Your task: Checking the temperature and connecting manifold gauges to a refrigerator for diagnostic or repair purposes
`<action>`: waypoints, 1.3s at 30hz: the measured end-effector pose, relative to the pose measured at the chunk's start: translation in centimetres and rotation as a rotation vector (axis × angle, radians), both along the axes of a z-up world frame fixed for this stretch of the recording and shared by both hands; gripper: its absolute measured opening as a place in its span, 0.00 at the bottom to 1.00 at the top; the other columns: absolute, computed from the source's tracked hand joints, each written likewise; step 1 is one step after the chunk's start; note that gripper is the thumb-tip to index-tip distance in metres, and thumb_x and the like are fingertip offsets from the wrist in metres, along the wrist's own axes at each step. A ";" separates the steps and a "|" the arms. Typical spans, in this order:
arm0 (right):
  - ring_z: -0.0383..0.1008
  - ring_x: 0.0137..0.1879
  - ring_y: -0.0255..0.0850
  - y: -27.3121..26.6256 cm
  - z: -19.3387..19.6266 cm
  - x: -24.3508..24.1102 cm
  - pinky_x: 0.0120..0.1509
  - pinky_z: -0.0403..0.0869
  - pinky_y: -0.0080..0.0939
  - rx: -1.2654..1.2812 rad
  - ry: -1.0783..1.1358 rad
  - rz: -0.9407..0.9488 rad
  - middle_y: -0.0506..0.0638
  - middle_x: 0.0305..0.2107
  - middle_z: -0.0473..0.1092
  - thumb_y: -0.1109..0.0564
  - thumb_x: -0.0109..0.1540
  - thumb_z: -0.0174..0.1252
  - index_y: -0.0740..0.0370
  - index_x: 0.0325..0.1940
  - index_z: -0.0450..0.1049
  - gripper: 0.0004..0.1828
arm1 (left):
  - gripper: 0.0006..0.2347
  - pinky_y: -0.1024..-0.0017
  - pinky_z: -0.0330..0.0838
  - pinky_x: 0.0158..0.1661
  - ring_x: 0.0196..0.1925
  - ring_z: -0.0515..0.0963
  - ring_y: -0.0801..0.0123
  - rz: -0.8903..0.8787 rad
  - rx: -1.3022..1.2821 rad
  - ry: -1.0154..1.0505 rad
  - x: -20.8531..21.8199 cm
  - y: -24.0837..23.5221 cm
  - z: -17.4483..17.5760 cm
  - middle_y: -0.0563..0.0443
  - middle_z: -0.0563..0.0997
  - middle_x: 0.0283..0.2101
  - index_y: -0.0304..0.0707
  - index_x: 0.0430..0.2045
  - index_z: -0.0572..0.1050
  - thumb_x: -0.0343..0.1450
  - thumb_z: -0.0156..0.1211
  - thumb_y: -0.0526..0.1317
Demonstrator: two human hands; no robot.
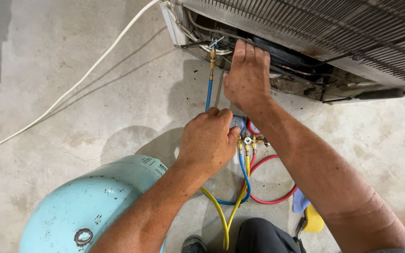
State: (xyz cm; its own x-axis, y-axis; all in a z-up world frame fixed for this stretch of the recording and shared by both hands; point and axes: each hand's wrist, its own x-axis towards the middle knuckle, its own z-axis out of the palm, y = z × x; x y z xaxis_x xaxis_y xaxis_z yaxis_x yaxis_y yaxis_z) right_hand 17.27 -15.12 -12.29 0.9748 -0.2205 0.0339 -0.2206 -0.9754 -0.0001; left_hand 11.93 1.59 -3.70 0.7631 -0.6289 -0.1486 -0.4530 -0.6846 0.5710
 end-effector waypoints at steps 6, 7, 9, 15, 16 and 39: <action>0.67 0.57 0.57 -0.2 -1.6 0.7 0.64 0.63 0.58 -0.058 -0.078 -0.012 0.62 0.53 0.69 0.40 0.58 0.65 0.72 0.68 0.60 0.45 | 0.09 0.51 0.73 0.28 0.30 0.79 0.47 -0.008 0.003 -0.030 -0.4 -0.1 -0.2 0.47 0.78 0.29 0.39 0.26 0.72 0.67 0.66 0.42; 0.69 0.54 0.56 -0.2 -1.8 0.8 0.61 0.65 0.58 -0.073 -0.108 -0.013 0.61 0.51 0.71 0.40 0.58 0.65 0.72 0.67 0.62 0.43 | 0.09 0.51 0.73 0.27 0.29 0.78 0.48 -0.008 0.001 -0.040 -0.4 -0.1 -0.2 0.47 0.78 0.29 0.39 0.26 0.73 0.67 0.67 0.42; 0.68 0.55 0.56 -0.2 -2.3 0.9 0.61 0.65 0.57 -0.071 -0.111 -0.024 0.61 0.52 0.71 0.40 0.59 0.64 0.72 0.67 0.63 0.43 | 0.09 0.52 0.73 0.27 0.29 0.79 0.48 -0.016 0.006 -0.051 -0.5 -0.1 -0.2 0.46 0.78 0.29 0.39 0.25 0.73 0.67 0.66 0.43; 0.68 0.54 0.55 -0.2 -2.5 1.3 0.60 0.65 0.55 -0.025 -0.055 -0.079 0.60 0.50 0.71 0.45 0.64 0.57 0.72 0.68 0.61 0.36 | 0.09 0.54 0.73 0.27 0.28 0.78 0.50 -0.030 0.026 -0.018 -0.7 0.1 0.4 0.47 0.78 0.29 0.39 0.26 0.73 0.69 0.65 0.43; 0.68 0.54 0.55 -0.3 -2.9 1.3 0.59 0.65 0.55 -0.026 -0.091 -0.082 0.59 0.50 0.72 0.46 0.64 0.57 0.72 0.68 0.61 0.36 | 0.09 0.53 0.73 0.27 0.29 0.79 0.49 -0.034 0.040 -0.024 -0.8 0.2 0.3 0.47 0.78 0.29 0.39 0.27 0.74 0.69 0.66 0.44; 0.72 0.40 0.55 -0.7 -5.2 2.4 0.46 0.69 0.55 0.023 -0.353 -0.113 0.56 0.29 0.75 0.62 0.52 0.57 0.69 0.47 0.72 0.19 | 0.09 0.54 0.74 0.30 0.33 0.80 0.53 -0.072 0.024 -0.051 -1.4 -0.5 0.6 0.48 0.79 0.31 0.41 0.28 0.74 0.68 0.65 0.45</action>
